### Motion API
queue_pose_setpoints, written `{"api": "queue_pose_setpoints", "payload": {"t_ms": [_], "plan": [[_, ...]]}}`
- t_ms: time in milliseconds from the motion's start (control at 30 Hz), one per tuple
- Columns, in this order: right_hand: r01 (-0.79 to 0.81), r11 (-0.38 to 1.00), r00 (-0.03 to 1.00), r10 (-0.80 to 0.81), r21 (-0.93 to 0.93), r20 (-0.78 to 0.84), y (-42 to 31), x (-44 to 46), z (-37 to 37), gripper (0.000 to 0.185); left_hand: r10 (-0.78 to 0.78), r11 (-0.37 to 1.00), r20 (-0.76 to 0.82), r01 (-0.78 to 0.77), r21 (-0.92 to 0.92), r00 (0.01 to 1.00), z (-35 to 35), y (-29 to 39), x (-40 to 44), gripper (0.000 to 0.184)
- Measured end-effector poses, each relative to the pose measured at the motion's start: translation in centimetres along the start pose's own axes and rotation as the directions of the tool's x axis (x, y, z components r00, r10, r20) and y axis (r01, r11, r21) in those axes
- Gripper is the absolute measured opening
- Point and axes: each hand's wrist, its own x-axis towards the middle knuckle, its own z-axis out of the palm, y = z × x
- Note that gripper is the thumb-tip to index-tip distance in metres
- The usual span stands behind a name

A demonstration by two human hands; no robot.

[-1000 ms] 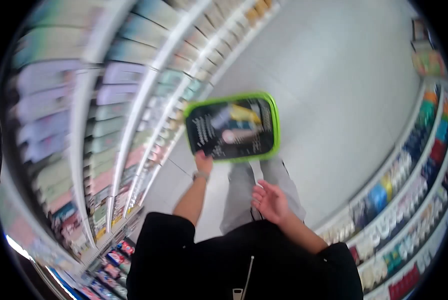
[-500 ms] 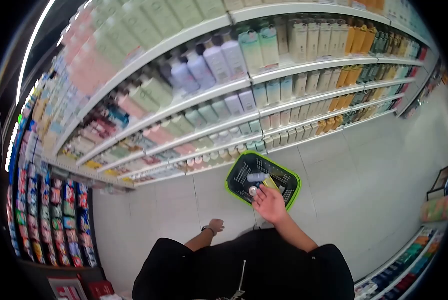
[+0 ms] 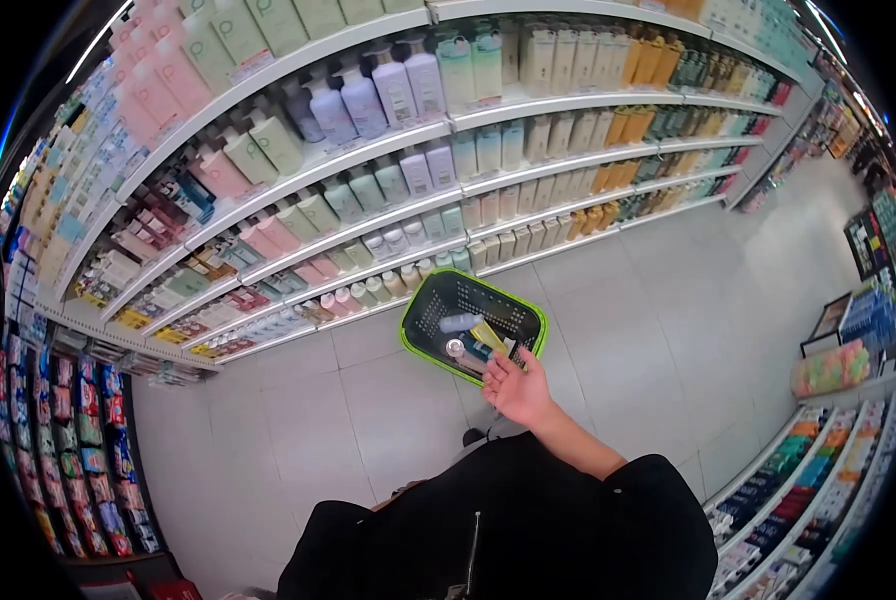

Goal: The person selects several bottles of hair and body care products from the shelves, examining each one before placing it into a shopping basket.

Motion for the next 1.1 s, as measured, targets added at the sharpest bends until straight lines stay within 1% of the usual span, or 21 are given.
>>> {"api": "queue_pose_setpoints", "payload": {"t_ms": [67, 100, 167, 233, 333, 367, 400, 433, 533, 567, 600, 633, 667, 700, 733, 767, 800, 867, 933, 1000, 1100], "plan": [[0.015, 1.000, 1.000, -0.015, 0.018, -0.017, 0.1, -1.8, -1.5, 0.046, -0.048, 0.998, -0.019, 0.047, -0.046, 0.999, -0.2, 1.0, 0.0, 0.020], [0.018, 0.999, 0.999, -0.017, 0.048, -0.028, 0.0, -2.6, -1.8, 0.045, -0.036, 0.999, -0.022, 0.035, -0.018, 0.999, -0.6, 1.6, 0.1, 0.019], [0.035, 0.998, 0.999, -0.033, 0.052, -0.031, -0.5, -3.9, -2.2, 0.045, 0.088, 0.983, -0.003, -0.087, 0.159, 0.996, -2.1, 2.6, 0.2, 0.017], [0.049, 0.997, 0.999, -0.048, 0.051, -0.014, -1.4, -4.1, -2.6, 0.045, 0.253, 0.889, 0.039, -0.248, 0.385, 0.967, -4.4, 3.2, 0.5, 0.014], [0.069, 0.995, 0.998, -0.069, 0.065, -0.004, -3.2, -4.6, -2.3, 0.044, 0.233, 0.970, -0.029, -0.230, 0.085, 0.972, -7.5, 4.9, 0.9, 0.025], [0.073, 0.995, 0.997, -0.074, 0.071, 0.007, -4.0, -4.9, -2.1, 0.044, 0.136, 0.959, -0.041, -0.142, -0.246, 0.990, -7.0, 4.7, 2.9, 0.024], [0.078, 0.994, 0.997, -0.080, 0.076, 0.018, -5.0, -5.4, -2.0, 0.044, 0.041, 0.834, -0.023, -0.047, -0.549, 0.999, -5.7, 3.7, 6.3, 0.024], [0.085, 0.993, 0.996, -0.088, 0.079, 0.031, -6.3, -5.6, -2.0, 0.044, -0.040, 0.611, 0.019, 0.040, -0.791, 0.999, -5.9, 3.8, 8.4, 0.024], [0.106, 0.985, 0.990, -0.118, 0.136, 0.080, -11.0, -6.9, -3.4, 0.045, -0.256, 0.212, 0.151, 0.208, -0.955, 0.955, -10.4, 10.2, 7.3, 0.017], [0.120, 0.980, 0.985, -0.137, 0.159, 0.106, -12.9, -7.4, -4.1, 0.046, -0.179, 0.523, 0.075, 0.159, -0.837, 0.981, -11.4, 11.2, 7.7, 0.017], [0.140, 0.974, 0.981, -0.161, 0.175, 0.109, -15.0, -7.9, -4.8, 0.046, -0.022, 0.904, -0.008, 0.017, -0.427, 1.000, -12.7, 12.2, 8.3, 0.018], [0.161, 0.967, 0.976, -0.185, 0.196, 0.112, -17.0, -8.4, -5.6, 0.045, 0.101, 0.991, -0.042, -0.097, 0.092, 0.994, -13.3, 13.7, 9.0, 0.019], [0.180, 0.958, 0.972, -0.208, 0.222, 0.111, -18.8, -8.8, -6.3, 0.045, 0.120, 0.949, -0.047, -0.100, 0.299, 0.992, -13.7, 15.4, 9.6, 0.021], [0.197, 0.951, 0.968, -0.227, 0.239, 0.106, -20.6, -9.3, -6.7, 0.044, 0.065, 0.995, -0.089, -0.072, -0.075, 0.994, -14.0, 16.5, 10.3, 0.021], [0.216, 0.943, 0.964, -0.247, 0.255, 0.097, -22.4, -9.8, -7.0, 0.043, 0.010, 0.896, -0.131, -0.067, -0.439, 0.991, -14.3, 17.5, 11.1, 0.021], [0.235, 0.934, 0.961, -0.265, 0.269, 0.081, -24.1, -10.4, -7.3, 0.042, -0.072, 0.765, -0.116, -0.020, -0.644, 0.991, -14.3, 19.0, 11.1, 0.022], [0.241, 0.932, 0.960, -0.270, 0.270, 0.072, -25.4, -10.8, -7.8, 0.040, -0.153, 0.585, -0.101, 0.008, -0.811, 0.983, -14.3, 20.5, 11.2, 0.022], [0.253, 0.930, 0.959, -0.277, 0.266, 0.057, -27.9, -10.9, -8.3, 0.038, -0.324, 0.389, -0.008, 0.125, -0.913, 0.946, -17.0, 24.6, 10.5, 0.025], [0.250, 0.936, 0.961, -0.272, 0.246, 0.057, -29.6, -10.9, -8.2, 0.036, -0.319, 0.469, -0.098, 0.067, -0.881, 0.943, -18.4, 26.4, 10.3, 0.028], [0.242, 0.944, 0.965, -0.259, 0.224, 0.048, -30.8, -10.6, -8.0, 0.034, -0.315, 0.435, -0.122, 0.029, -0.900, 0.941, -19.5, 27.2, 10.5, 0.026], [0.234, 0.952, 0.969, -0.245, 0.199, 0.032, -31.7, -9.2, -7.1, 0.033, -0.351, 0.366, -0.088, 0.050, -0.929, 0.932, -20.3, 27.5, 11.5, 0.028]]}}
